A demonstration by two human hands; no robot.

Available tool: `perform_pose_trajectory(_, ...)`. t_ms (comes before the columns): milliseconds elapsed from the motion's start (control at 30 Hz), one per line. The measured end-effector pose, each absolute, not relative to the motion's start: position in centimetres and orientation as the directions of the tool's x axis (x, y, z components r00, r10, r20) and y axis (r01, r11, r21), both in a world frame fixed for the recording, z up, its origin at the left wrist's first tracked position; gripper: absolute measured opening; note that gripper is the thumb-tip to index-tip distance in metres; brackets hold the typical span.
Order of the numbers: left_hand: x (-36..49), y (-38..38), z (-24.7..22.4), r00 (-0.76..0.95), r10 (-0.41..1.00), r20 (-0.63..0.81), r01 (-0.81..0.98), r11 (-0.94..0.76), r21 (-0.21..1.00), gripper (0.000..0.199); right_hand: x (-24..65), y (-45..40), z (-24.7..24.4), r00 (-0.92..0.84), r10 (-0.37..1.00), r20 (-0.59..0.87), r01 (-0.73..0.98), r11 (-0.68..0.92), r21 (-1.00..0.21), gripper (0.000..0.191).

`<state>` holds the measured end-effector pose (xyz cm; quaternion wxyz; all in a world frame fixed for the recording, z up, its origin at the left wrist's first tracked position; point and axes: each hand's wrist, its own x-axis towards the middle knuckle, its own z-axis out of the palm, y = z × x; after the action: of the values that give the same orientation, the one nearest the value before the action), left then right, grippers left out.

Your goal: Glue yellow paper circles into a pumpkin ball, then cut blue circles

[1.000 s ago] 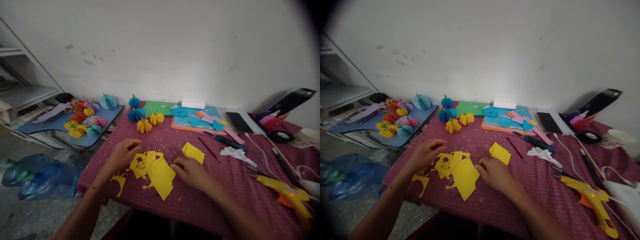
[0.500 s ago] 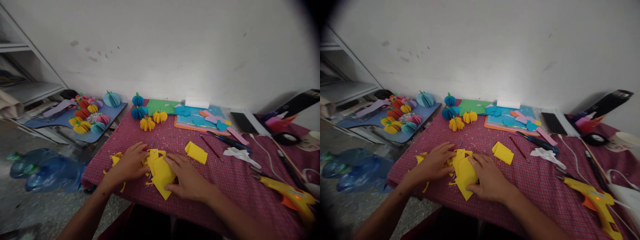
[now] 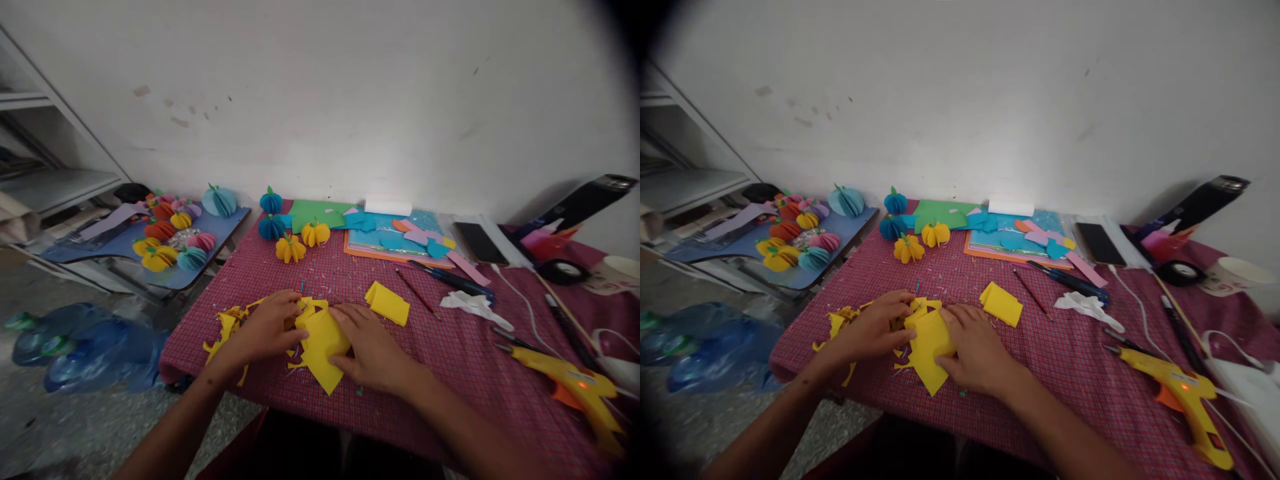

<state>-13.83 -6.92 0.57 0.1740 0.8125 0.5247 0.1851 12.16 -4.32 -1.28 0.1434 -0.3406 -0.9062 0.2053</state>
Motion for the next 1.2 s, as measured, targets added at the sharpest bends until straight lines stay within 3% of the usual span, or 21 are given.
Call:
perform_pose_trajectory(267,-11.5,-7.1,-0.7,0.426,0.89,0.164,0.763,-0.451,0.462,0.031,12.3,-4.2,-2.3,-0.689,0.705,0.165,0.558,0.662,-0.5,0.089)
perform_pose_trajectory(433,-10.8,-7.2,-1.3,0.356,0.902,0.243,0.717,-0.431,0.548,0.015,12.1,-4.1,-2.8,-0.618,0.758,0.209,0.47,0.569,-0.674,0.088)
perform_pose_trajectory(500,-10.6,-7.0,-1.0,0.303,0.919,0.251,0.685,-0.393,0.614,0.01,11.9,-4.0,-2.6,-0.563,0.801,0.201,0.381,0.467,-0.798,0.075)
perform_pose_trajectory(600,-10.1,-6.7,-0.2,0.254,0.94,0.227,0.611,-0.338,0.716,0.005,11.9,-3.7,-1.9,-0.532,0.831,0.162,0.276,0.351,-0.895,0.033)
perform_pose_trajectory(700,-9.6,-6.4,0.2,0.226,0.954,0.195,0.553,-0.29,0.781,0.009,12.5,-3.3,-1.0,-0.506,0.843,0.182,0.303,0.371,-0.878,0.009)
perform_pose_trajectory(833,-9.2,-5.9,-0.3,0.215,0.961,0.176,0.564,-0.27,0.781,0.015,13.6,-2.7,-0.4,-0.45,0.846,0.287,0.397,0.477,-0.784,0.012)
perform_pose_trajectory(1000,-9.3,-5.3,-1.1,0.258,0.948,0.188,0.593,-0.309,0.743,0.012,13.9,-2.4,-0.8,-0.573,0.769,0.282,0.469,0.591,-0.656,0.009)
perform_pose_trajectory(1200,-9.0,-5.6,-0.9,0.202,0.968,0.149,0.634,-0.245,0.734,0.036,14.5,-2.2,0.0,-0.595,0.786,0.169,0.561,0.556,-0.613,0.041)
